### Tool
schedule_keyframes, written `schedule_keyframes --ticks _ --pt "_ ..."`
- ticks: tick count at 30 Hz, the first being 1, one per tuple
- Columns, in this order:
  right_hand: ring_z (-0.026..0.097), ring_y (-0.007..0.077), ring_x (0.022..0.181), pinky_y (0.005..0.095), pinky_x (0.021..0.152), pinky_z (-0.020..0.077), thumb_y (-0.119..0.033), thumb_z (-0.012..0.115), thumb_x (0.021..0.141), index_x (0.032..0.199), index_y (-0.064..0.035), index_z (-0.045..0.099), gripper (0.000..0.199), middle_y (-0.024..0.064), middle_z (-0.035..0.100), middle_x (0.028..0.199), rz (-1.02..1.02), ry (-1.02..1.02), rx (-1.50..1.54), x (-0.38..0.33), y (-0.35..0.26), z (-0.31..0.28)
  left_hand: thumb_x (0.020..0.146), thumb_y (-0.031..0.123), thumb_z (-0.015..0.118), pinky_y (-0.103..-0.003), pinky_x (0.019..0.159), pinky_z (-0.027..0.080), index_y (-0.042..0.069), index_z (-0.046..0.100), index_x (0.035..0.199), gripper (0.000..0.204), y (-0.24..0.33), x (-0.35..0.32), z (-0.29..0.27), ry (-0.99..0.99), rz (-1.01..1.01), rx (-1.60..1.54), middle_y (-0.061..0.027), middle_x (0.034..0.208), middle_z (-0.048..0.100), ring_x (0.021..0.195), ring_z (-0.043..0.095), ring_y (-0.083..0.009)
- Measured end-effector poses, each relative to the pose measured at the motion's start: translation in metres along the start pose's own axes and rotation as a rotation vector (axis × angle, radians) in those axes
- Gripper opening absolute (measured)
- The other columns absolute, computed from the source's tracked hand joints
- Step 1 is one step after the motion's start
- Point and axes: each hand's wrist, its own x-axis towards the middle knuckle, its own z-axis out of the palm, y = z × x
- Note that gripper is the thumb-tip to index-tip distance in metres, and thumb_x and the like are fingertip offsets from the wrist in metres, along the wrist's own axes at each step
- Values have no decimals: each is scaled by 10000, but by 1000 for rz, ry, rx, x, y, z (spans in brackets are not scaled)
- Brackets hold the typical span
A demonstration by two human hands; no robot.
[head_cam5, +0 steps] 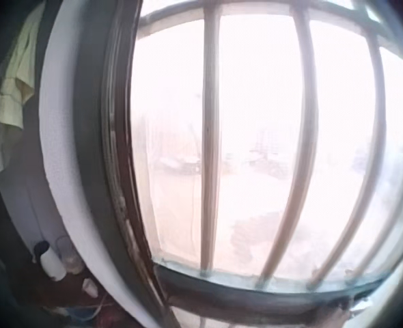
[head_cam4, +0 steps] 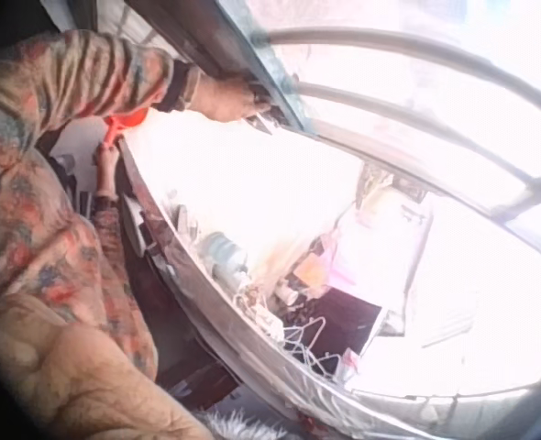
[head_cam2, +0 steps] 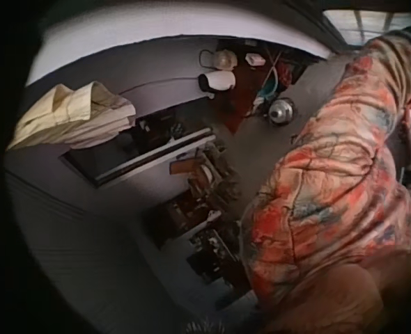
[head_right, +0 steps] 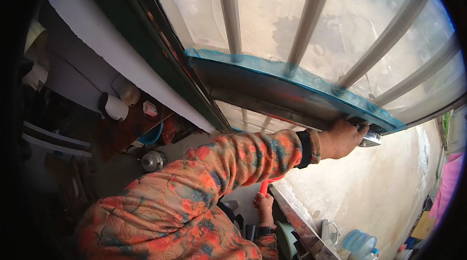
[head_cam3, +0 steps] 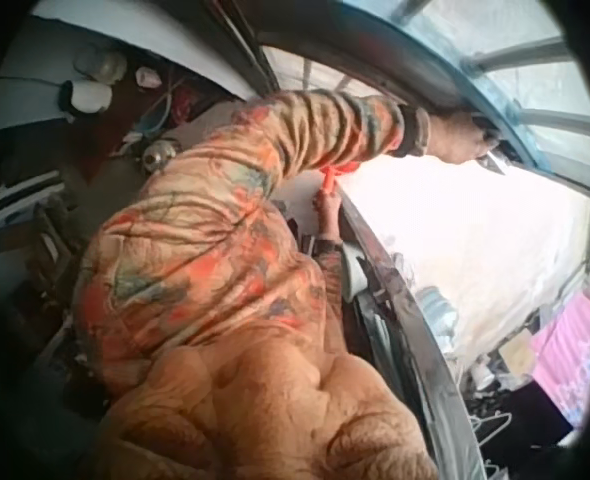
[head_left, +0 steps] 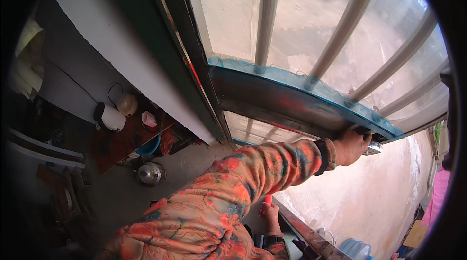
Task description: The person walks into a courtyard, sits on a small stool, and cleans a white plastic jerrycan. They pour water into a metal basin, scrub the jerrycan with a cloth, rinse it, and place it aside.
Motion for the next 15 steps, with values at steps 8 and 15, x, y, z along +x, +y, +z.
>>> schedule_keyframes --ticks 8,15 --pt "492 174 448 327 358 414 -106 556 871 865 -17 504 103 64 511 632 117 303 365 82 -75 7 853 68 503 -480 800 529 -153 428 1340 540 -100 63 14 -21 -92 114 -294 956 673 844 685 -362" --pt "481 162 415 329 336 398 -78 542 870 870 -6 481 94 49 487 587 25 553 457 123 -122 -40 847 107 560 -434 632 554 -195 346 1363 636 -177 82 16 -118 -192 147 -299 809 670 655 689 -342"
